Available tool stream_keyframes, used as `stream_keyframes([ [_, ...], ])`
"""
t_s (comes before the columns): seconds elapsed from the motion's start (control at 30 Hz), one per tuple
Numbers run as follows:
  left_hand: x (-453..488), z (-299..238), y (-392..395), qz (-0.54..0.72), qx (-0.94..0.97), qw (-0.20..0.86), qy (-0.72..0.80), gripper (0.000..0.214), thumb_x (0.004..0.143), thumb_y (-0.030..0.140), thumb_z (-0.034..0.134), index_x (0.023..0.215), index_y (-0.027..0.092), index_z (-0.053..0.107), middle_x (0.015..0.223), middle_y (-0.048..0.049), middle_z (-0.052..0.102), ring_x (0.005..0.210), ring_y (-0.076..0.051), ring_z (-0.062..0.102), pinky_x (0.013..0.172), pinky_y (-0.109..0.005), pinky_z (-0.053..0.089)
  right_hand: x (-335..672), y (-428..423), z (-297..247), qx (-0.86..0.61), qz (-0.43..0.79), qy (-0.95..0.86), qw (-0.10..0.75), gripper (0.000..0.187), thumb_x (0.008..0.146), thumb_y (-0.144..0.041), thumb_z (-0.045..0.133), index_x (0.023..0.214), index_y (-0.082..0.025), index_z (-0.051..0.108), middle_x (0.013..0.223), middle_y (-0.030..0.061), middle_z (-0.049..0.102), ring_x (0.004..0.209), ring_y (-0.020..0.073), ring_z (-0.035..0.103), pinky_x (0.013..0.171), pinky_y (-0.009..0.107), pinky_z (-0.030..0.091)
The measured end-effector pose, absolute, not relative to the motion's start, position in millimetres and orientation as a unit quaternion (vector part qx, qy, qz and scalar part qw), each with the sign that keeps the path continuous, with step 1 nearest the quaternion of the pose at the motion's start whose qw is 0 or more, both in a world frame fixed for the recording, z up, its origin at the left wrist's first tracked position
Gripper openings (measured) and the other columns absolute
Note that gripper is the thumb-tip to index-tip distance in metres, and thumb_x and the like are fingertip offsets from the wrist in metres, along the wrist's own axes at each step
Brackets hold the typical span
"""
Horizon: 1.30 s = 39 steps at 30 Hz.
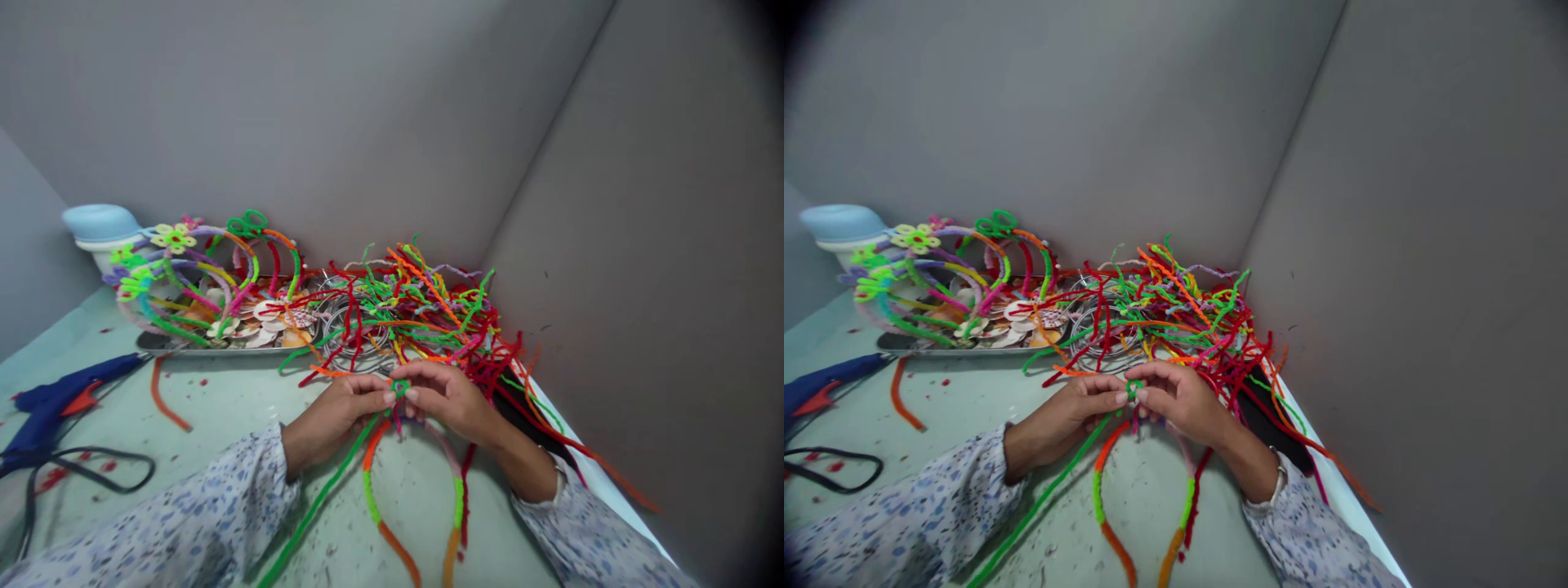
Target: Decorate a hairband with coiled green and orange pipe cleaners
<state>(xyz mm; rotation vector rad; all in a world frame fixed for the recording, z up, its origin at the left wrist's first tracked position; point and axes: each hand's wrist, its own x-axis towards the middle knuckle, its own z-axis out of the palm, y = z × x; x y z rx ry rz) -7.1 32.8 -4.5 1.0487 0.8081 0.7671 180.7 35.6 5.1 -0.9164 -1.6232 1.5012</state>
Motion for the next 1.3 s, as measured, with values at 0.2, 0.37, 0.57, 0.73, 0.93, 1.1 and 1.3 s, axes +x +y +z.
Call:
stream_keyframes([
  [0.2, -7.7, -5.0, 33.9, 0.341, 0.471, 0.720, 0.380, 0.016, 0.070, 0.028, 0.069, 0.076, 0.013, 0.068, 0.064, -0.0004, 0.057, 0.050, -0.007, 0.037, 0.047, -0.023, 0.021, 181.2, 35.1, 3.4, -0.344, 0.587, -0.634, 0.367, 0.024, 0.080, -0.024, 0.059, 0.103, -0.021, 0.060, 0.073, -0.0007, 0.059, 0.061, 0.0115, 0.055, 0.056, 0.024, 0.042],
  [0.37, -8.1, -5.4, 33.9, 0.332, 0.478, 0.717, 0.383, 0.023, 0.068, 0.035, 0.071, 0.074, 0.013, 0.067, 0.063, -0.0009, 0.058, 0.051, -0.008, 0.038, 0.047, -0.023, 0.022, 181.0, 35.8, 4.7, -0.352, 0.570, -0.650, 0.359, 0.022, 0.080, -0.025, 0.059, 0.101, -0.020, 0.062, 0.080, 0.0008, 0.058, 0.061, 0.0111, 0.056, 0.057, 0.025, 0.044],
  [0.57, -7.1, -2.3, 33.3, 0.339, 0.471, 0.741, 0.338, 0.020, 0.070, 0.032, 0.070, 0.072, 0.013, 0.067, 0.066, -0.0007, 0.060, 0.063, -0.011, 0.050, 0.061, -0.021, 0.035, 181.9, 36.7, 3.0, -0.360, 0.563, -0.654, 0.354, 0.020, 0.079, -0.026, 0.060, 0.099, -0.020, 0.061, 0.073, -0.0005, 0.058, 0.060, 0.0116, 0.056, 0.055, 0.025, 0.044],
  [0.73, -7.6, -2.8, 34.3, 0.327, 0.474, 0.749, 0.327, 0.023, 0.070, 0.033, 0.071, 0.079, 0.011, 0.069, 0.076, -0.0050, 0.065, 0.075, -0.016, 0.056, 0.072, -0.026, 0.039, 181.7, 37.1, 3.7, -0.370, 0.578, -0.642, 0.342, 0.019, 0.078, -0.027, 0.061, 0.096, -0.020, 0.060, 0.067, -0.0013, 0.059, 0.058, 0.0120, 0.057, 0.054, 0.025, 0.044],
  [0.93, -9.0, -3.1, 36.2, 0.327, 0.469, 0.743, 0.348, 0.025, 0.065, 0.035, 0.074, 0.075, 0.012, 0.069, 0.071, -0.0055, 0.066, 0.074, -0.018, 0.058, 0.070, -0.028, 0.040, 182.7, 39.3, 3.0, -0.367, 0.588, -0.638, 0.335, 0.019, 0.079, -0.026, 0.061, 0.097, -0.020, 0.060, 0.071, -0.0006, 0.062, 0.060, 0.0120, 0.058, 0.056, 0.025, 0.045],
  [1.1, -7.8, -2.7, 36.5, 0.333, 0.466, 0.739, 0.355, 0.027, 0.062, 0.036, 0.075, 0.075, 0.013, 0.069, 0.071, -0.0052, 0.066, 0.073, -0.019, 0.058, 0.069, -0.028, 0.040, 182.6, 38.9, 5.0, -0.373, 0.603, -0.626, 0.324, 0.018, 0.079, -0.025, 0.060, 0.096, -0.020, 0.060, 0.070, -0.0013, 0.062, 0.060, 0.0109, 0.058, 0.056, 0.024, 0.045],
  [1.3, -7.5, -3.3, 36.0, 0.329, 0.478, 0.726, 0.369, 0.026, 0.066, 0.037, 0.073, 0.076, 0.013, 0.068, 0.072, -0.0050, 0.065, 0.072, -0.017, 0.058, 0.064, -0.026, 0.038, 180.6, 39.1, 9.4, -0.385, 0.600, -0.623, 0.322, 0.019, 0.078, -0.024, 0.061, 0.096, -0.019, 0.060, 0.067, -0.0020, 0.061, 0.057, 0.0105, 0.057, 0.055, 0.024, 0.045],
])
